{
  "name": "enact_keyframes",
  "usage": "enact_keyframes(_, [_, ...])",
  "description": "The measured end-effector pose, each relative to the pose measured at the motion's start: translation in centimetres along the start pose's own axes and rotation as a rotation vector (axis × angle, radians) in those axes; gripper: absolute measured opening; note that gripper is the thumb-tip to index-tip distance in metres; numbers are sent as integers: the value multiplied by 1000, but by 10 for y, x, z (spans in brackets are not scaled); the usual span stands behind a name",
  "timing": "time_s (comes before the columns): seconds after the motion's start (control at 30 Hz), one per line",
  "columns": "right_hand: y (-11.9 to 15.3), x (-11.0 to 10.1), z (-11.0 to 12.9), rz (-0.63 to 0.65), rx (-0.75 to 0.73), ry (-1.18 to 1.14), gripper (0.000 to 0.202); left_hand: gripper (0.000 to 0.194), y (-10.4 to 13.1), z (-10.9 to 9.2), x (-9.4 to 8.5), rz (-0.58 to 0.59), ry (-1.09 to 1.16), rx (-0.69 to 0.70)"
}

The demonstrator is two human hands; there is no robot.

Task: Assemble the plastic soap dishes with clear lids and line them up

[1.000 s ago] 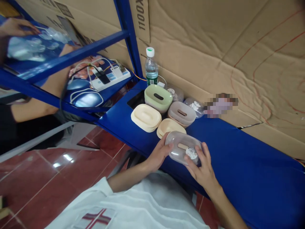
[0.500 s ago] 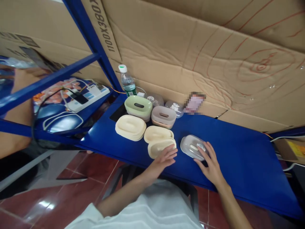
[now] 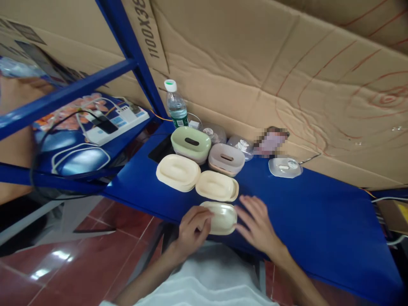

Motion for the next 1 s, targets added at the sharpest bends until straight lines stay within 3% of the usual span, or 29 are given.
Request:
enact_keyframes(0.1, [22,29,69,54,-137,-89,46,28,10,8,-16,-28,-281,52])
enact_keyframes(0.17, [35,42,90,58,-91,-101,42,26,17,13,-18,51,-382,53])
enact_keyframes(0.27, [48,58,100,177,-75,-83,47,25,26,20,-18,120,-369,7])
enact_keyframes(0.37, [51,57,99,250,-95,-100,50,21,30,27,-21,99,-226,-121])
enact_keyframes(0.47, [46,39,99,131,-53,-185,38,20,32,34,-31,-8,40,-380])
enact_keyframes(0.53, [38,25,102,24,-34,-245,29,31,36,37,-38,-118,269,-624])
enact_keyframes(0.67, [10,7,112,-15,-146,-251,27,57,42,26,-29,-188,861,-1122])
enact_keyframes(0.73, [-11,1,110,27,-268,-263,38,60,38,18,-23,-239,1051,-1263])
enact_keyframes(0.8, [-41,-5,93,18,-260,-332,45,56,33,17,-23,-334,1111,-1311])
enact_keyframes(0.87, [-79,-7,62,-37,-96,-346,45,53,28,20,-25,-416,1115,-1317])
enact_keyframes(0.93, [-115,1,35,-45,31,-215,46,51,26,23,-26,-450,1135,-1327])
enact_keyframes(1.0, [-141,14,22,-3,17,-65,44,49,25,24,-24,-448,1182,-1347])
Point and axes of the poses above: each hand's wrist, its own y-axis away from the middle knuckle, its own x-axis out of the palm, z = x × y, the point moved 6 cm from there along -y, towards the middle knuckle, and after that the axes turned 9 degrees about x, right-handed, at the moved point
